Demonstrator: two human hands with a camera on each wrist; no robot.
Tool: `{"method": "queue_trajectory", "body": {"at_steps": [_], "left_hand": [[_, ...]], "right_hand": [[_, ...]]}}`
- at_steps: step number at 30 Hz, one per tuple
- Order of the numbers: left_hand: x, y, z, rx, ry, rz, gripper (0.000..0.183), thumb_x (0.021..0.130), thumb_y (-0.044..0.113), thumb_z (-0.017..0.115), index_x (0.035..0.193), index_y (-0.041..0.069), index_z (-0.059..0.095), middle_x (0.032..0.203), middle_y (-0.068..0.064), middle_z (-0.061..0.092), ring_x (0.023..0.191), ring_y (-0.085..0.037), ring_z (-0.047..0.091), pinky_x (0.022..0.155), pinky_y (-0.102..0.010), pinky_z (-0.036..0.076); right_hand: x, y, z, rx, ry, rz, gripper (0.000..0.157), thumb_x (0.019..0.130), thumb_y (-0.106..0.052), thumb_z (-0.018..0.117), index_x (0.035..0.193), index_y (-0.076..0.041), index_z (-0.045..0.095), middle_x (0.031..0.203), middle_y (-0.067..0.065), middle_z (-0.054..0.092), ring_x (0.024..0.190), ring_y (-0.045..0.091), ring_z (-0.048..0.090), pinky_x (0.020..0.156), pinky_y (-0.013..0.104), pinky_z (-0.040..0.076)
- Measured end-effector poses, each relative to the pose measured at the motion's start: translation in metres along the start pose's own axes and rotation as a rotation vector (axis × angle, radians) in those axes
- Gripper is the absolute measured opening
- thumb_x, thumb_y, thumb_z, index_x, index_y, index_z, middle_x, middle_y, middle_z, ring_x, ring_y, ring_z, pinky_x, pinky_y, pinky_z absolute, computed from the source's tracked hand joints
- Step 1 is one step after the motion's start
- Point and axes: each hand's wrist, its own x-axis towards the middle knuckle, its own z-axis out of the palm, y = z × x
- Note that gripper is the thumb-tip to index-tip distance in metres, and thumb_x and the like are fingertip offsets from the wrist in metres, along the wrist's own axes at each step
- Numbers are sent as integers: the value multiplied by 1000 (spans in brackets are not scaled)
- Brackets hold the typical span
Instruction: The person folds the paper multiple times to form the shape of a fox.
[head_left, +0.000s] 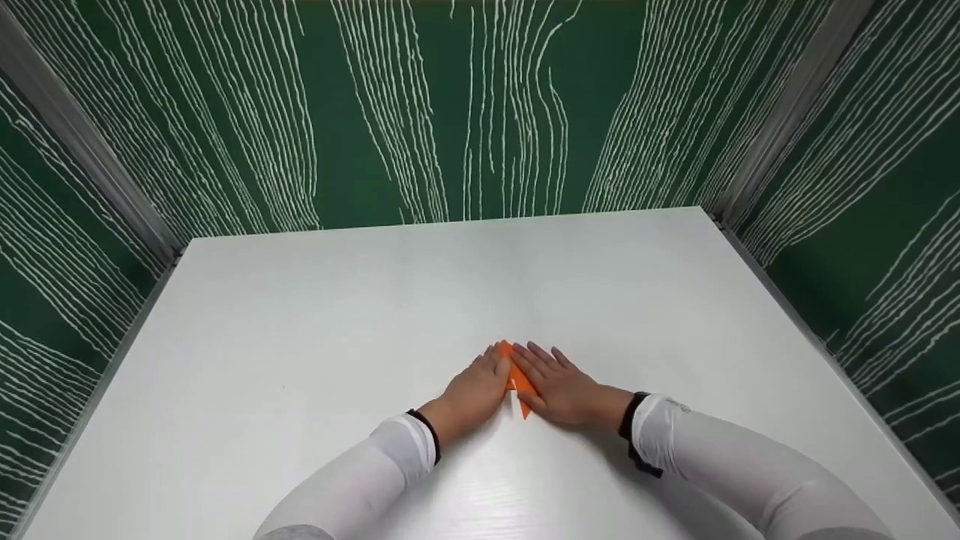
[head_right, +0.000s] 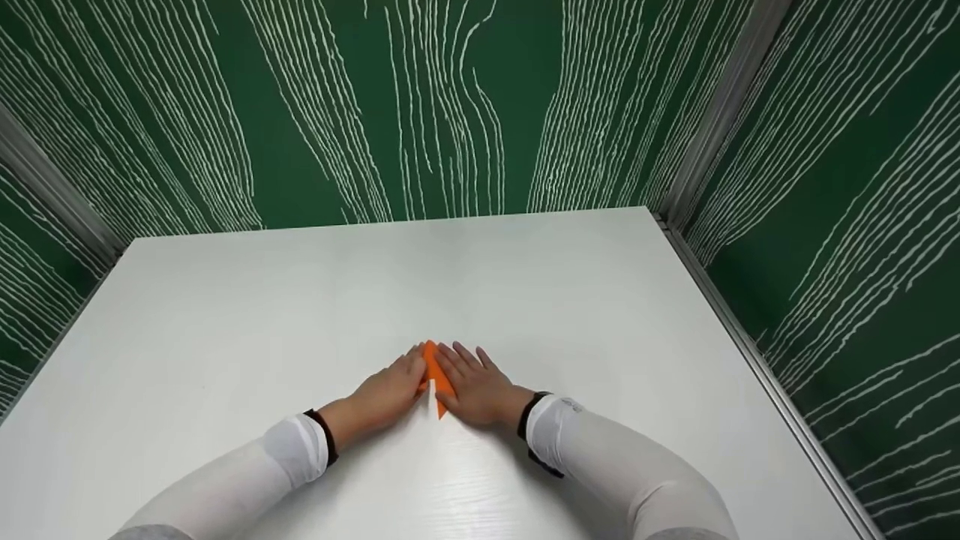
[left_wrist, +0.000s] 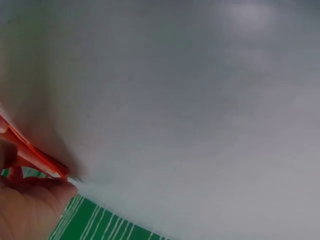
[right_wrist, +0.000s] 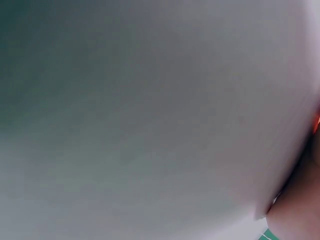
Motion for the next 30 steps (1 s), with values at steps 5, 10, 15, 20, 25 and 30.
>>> {"method": "queue_trajectory", "body": {"at_steps": [5,10,15,20,25,30], "left_hand": [[2,5,4,195,-4,15,24,102,8,39,122,-5,42,142,-32,43,136,-37,42,111,-38,38],[3,6,6,248,0,24,21,101,10,42,118,-2,45,140,-32,46,135,-38,44,110,-39,39],[1,4,8,253,-35,17,28,101,6,39,127,-3,42,144,-31,41,138,-38,38,112,-40,36],[0,4,9,180,-75,3,35,102,7,36,135,-5,38,149,-31,33,143,-39,30,115,-42,31],[-1,3,7,103,-120,-14,39,104,9,32,139,-7,35,153,-30,25,146,-38,23,117,-43,26],[-2,-2,7,-29,-156,-27,45,105,15,32,144,-8,28,157,-28,18,148,-36,15,119,-43,20]], "right_hand": [[1,-1,1,13,13,-9,68,103,-49,28,157,-10,10,164,5,9,151,30,6,119,55,10],[3,-1,1,14,16,-2,69,103,-51,27,157,-11,10,164,4,9,151,29,6,119,54,10],[3,-2,-2,2,17,-22,66,104,-46,29,156,-9,10,164,7,10,151,31,7,118,55,11],[1,-1,-2,-10,16,-24,65,104,-43,29,156,-8,11,164,8,11,150,33,8,118,57,11],[2,-1,-3,-36,7,-14,67,104,-47,26,156,-9,9,164,7,9,151,30,7,118,57,9],[1,-6,-6,-88,5,-16,67,104,-45,29,155,-5,13,163,9,12,150,29,11,119,54,10]]}}
